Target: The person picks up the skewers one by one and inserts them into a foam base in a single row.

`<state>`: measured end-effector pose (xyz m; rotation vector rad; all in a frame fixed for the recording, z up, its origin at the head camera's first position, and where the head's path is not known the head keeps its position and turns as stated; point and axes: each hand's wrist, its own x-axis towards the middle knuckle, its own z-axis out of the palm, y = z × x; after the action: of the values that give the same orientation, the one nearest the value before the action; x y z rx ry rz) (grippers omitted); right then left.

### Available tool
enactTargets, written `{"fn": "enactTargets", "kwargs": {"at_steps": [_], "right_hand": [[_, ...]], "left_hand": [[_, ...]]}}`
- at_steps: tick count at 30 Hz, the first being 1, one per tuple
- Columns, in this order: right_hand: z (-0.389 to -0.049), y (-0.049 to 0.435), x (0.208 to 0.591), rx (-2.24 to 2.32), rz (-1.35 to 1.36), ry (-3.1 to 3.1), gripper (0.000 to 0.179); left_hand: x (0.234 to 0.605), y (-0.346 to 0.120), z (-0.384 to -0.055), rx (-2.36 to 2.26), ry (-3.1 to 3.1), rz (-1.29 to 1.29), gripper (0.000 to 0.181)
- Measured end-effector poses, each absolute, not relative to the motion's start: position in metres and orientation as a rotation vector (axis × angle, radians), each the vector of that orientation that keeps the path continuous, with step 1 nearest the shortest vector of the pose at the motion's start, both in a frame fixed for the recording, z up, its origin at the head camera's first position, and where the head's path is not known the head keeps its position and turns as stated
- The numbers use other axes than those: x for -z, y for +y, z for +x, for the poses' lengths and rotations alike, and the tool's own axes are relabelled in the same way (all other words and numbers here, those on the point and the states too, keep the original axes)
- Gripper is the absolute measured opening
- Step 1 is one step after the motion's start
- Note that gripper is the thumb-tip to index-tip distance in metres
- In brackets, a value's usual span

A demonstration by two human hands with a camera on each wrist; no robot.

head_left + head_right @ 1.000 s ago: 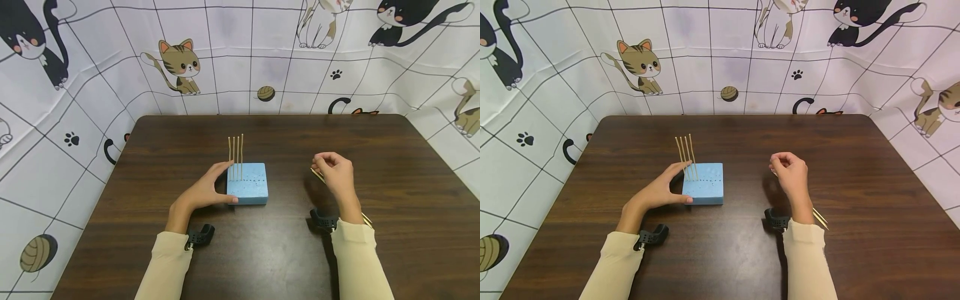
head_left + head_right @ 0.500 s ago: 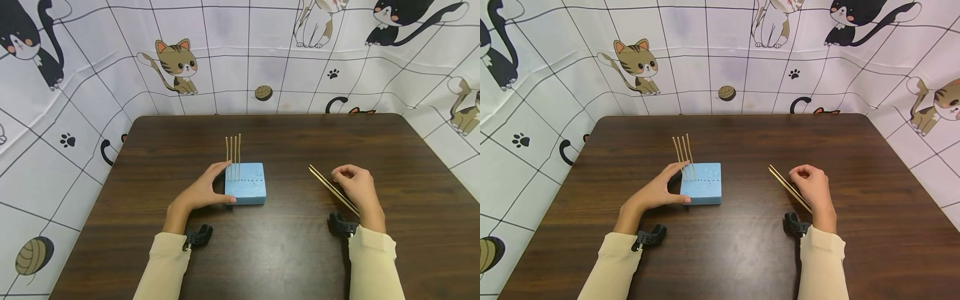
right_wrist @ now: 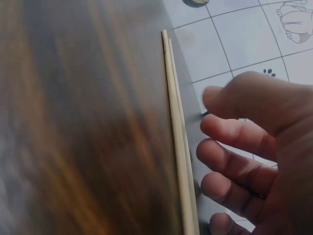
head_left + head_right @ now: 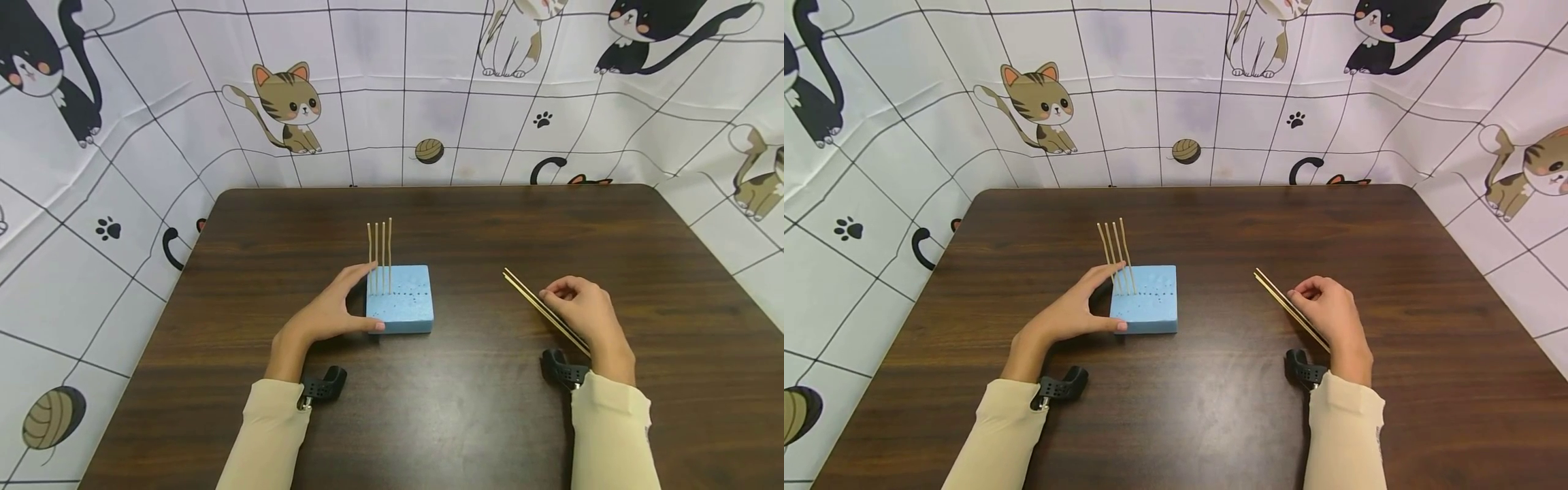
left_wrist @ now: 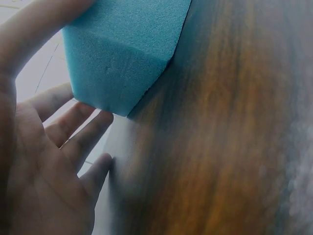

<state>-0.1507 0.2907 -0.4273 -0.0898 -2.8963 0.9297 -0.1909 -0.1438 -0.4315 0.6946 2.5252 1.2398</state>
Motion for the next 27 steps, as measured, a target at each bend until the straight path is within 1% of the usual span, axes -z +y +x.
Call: {"fn": "enactTargets", "kwargs": {"at_steps": [9,19,27], "right_hand": [[-0.152,0.2897,0.4307,-0.91,-0.062,-2.923,0.019],[-0.1535,0.2864,0.4277,-0.894,-0.088,-2.988,0.018],[-0.154,0.2814,0.4227,-0.885,-0.159,-3.087,0.022]], "left_hand": [[0.4305,-0.1437,-0.1903,-1.242,2.522,0.696,0.105],[0.431,-0.1443,-0.1918,-1.249,2.519,0.712,0.104],[0.4305,-0.1442,-0.1906,-1.253,2.519,0.714,0.104]]}}
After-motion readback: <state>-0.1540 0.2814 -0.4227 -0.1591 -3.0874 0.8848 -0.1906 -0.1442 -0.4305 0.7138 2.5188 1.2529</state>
